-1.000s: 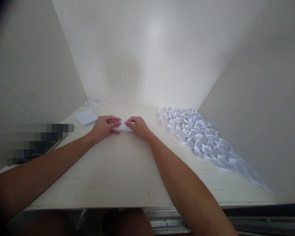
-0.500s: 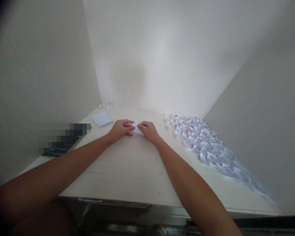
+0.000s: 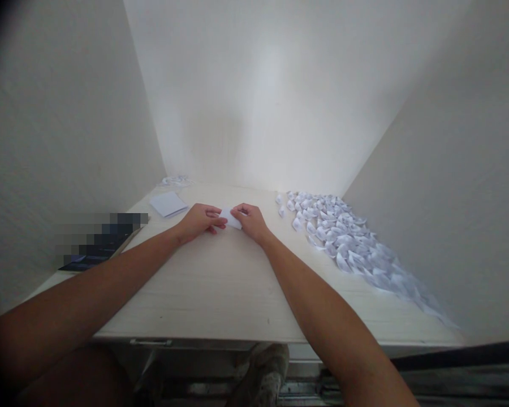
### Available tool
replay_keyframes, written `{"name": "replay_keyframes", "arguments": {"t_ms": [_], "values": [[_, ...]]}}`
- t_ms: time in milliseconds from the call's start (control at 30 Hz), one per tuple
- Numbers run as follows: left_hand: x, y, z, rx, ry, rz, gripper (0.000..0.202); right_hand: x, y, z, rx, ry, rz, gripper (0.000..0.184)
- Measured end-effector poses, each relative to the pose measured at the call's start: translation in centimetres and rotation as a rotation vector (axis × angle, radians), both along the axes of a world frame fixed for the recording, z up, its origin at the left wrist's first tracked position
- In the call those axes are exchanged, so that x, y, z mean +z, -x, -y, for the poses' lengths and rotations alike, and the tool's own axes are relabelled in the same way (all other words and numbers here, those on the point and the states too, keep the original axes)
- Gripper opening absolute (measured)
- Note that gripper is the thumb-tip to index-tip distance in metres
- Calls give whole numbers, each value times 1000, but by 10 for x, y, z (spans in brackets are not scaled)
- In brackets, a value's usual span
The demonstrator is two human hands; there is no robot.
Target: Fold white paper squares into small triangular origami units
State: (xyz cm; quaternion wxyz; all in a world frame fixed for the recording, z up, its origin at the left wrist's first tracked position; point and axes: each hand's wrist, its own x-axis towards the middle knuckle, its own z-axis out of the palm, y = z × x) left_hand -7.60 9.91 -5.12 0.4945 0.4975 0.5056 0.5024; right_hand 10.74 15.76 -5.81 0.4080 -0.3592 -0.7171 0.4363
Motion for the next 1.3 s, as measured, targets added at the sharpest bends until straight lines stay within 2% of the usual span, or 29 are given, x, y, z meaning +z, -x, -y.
{"name": "replay_keyframes", "arguments": {"t_ms": [167, 333, 500, 700, 867, 1067, 1300], "values": [[2, 0, 0, -9, 33, 8, 49, 2, -1, 2, -13, 18, -23, 32], [3, -3, 0, 4, 29, -48, 58, 0, -3, 3, -20, 57, -60, 31], [4, -5, -1, -8, -14, -128, 51, 0, -4, 4, -39, 69, -84, 30], [-1, -6, 0, -24, -98, -180, 59, 3, -3, 8, -83, 70, -101, 32], [-4, -9, 0, 0, -138, -224, 49, 5, -1, 15, -100, 71, -133, 31], [-6, -11, 1, 4, -129, -242, 73, 9, 1, 22, -104, 65, -173, 29], [0, -9, 6, -21, -131, -243, 59, 12, 6, 28, -100, 51, -196, 27]]}}
